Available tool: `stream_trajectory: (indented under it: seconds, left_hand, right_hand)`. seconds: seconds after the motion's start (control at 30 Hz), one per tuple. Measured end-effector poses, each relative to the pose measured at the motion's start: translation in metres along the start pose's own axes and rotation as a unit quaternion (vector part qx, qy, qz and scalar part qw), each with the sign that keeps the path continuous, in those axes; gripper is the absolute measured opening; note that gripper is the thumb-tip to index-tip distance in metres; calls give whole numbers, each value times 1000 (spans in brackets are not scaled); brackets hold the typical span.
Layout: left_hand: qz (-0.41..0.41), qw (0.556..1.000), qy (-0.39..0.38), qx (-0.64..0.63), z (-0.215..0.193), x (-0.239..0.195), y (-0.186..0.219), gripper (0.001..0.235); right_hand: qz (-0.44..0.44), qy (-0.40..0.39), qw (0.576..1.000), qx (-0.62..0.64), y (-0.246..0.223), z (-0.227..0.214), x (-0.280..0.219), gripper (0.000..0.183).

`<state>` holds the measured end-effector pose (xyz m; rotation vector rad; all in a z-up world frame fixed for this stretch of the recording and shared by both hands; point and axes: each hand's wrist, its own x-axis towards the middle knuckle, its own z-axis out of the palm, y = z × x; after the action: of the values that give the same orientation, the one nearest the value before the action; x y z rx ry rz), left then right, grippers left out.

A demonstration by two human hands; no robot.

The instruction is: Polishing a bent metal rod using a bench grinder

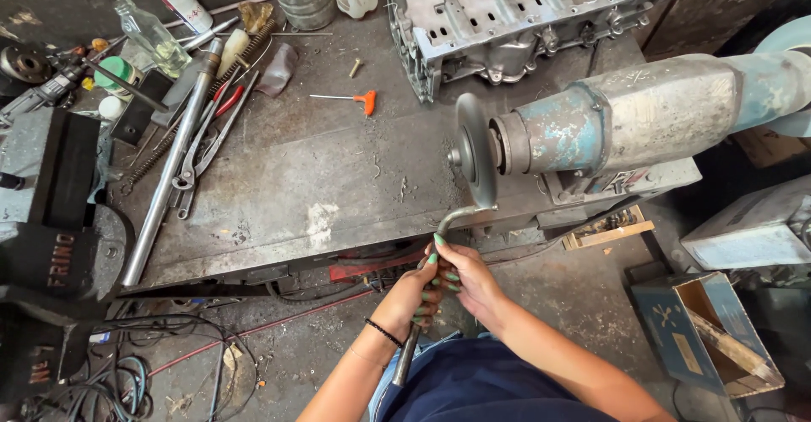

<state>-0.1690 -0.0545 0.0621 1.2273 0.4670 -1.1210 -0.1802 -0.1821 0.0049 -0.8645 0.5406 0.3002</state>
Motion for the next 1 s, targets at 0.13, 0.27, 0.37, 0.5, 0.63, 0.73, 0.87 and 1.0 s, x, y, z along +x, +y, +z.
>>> stream_trajectory:
  seconds: [0.13, 0.27, 0.37, 0.5, 0.63, 0.73, 0.87, 1.0]
  left_hand:
    - [35, 999, -12, -19, 3, -16, 7, 40]
    - [31, 999, -25, -20, 2, -24, 12, 36]
    - [27, 999, -37, -20, -1, -21, 11, 36]
    - [33, 998, -62, -1, -4, -9, 12, 37]
    - [17, 998, -65, -19, -4, -13, 15, 36]
    - [13, 998, -68, -12, -4, -22, 15, 37]
    - [12, 997, -70, -31, -10, -12, 9, 37]
    - [15, 997, -61, -35, -5, -8, 14, 35]
  right_hand:
    - [-9, 56, 998, 22, -20, 33, -23, 25]
    - [-4, 66, 998, 21, -17, 34, -20, 26]
    - [-2, 67, 998, 20, -20, 35, -21, 27]
    - [-8, 77, 997, 14, -29, 38, -27, 26]
    - [-1, 88, 996, 16, -27, 38, -24, 28]
    - [3, 84, 996, 18, -18, 37, -21, 29]
    - [7, 87, 996, 16, -16, 38, -18, 30]
    - [0, 91, 996, 1, -20, 35, -16, 29]
